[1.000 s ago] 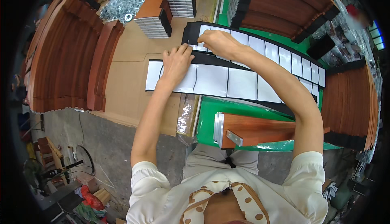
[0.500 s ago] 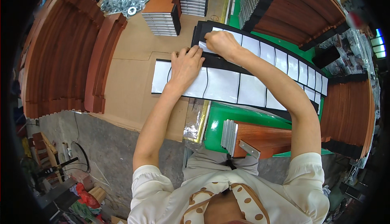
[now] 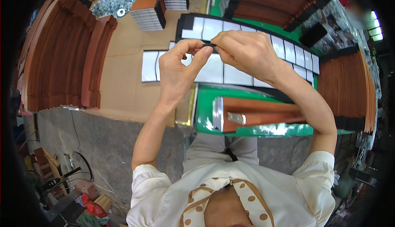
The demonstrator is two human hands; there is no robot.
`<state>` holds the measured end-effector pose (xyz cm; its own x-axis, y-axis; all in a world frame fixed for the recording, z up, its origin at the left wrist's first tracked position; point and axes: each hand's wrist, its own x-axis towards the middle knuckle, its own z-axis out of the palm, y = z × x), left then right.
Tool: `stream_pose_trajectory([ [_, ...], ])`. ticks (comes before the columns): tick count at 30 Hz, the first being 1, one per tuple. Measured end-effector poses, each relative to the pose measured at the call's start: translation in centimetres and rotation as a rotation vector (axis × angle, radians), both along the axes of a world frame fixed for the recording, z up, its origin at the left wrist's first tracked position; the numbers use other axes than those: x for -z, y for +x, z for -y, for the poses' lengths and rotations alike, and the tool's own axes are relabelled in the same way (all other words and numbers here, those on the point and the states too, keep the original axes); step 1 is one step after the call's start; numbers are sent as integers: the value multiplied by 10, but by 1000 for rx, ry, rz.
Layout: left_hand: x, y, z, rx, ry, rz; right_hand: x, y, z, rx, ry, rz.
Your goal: The person is attaching black strips to wooden furniture components and stacking them.
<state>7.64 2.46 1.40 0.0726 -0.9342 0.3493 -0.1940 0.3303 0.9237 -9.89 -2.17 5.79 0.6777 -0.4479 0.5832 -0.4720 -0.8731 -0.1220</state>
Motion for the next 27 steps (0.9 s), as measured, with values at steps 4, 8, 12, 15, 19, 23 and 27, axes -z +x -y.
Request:
stream_pose_trajectory([
  [4, -22, -15, -37, 120, 36, -144, -14, -17, -46, -20, -197, 18],
  [8, -36, -24, -70, 194, 23, -173, -33, -37, -84, -77, 81, 108],
  [12, -45, -34, -98, 184, -142, 12, -43, -55, -117, -85, 333, 176],
  [15, -46, -41, -114, 174, -314, 208, -41, -63, -140, -85, 378, 233],
  [19, -33, -40, -123, 245, -290, 210, -25, -75, -156, 70, 569, 345],
  [23, -3, -40, -118, 229, -142, 241, -6, -75, -155, 202, 541, 345],
  [27, 3, -46, -115, 235, -63, 202, 3, -70, -151, 189, 506, 355],
])
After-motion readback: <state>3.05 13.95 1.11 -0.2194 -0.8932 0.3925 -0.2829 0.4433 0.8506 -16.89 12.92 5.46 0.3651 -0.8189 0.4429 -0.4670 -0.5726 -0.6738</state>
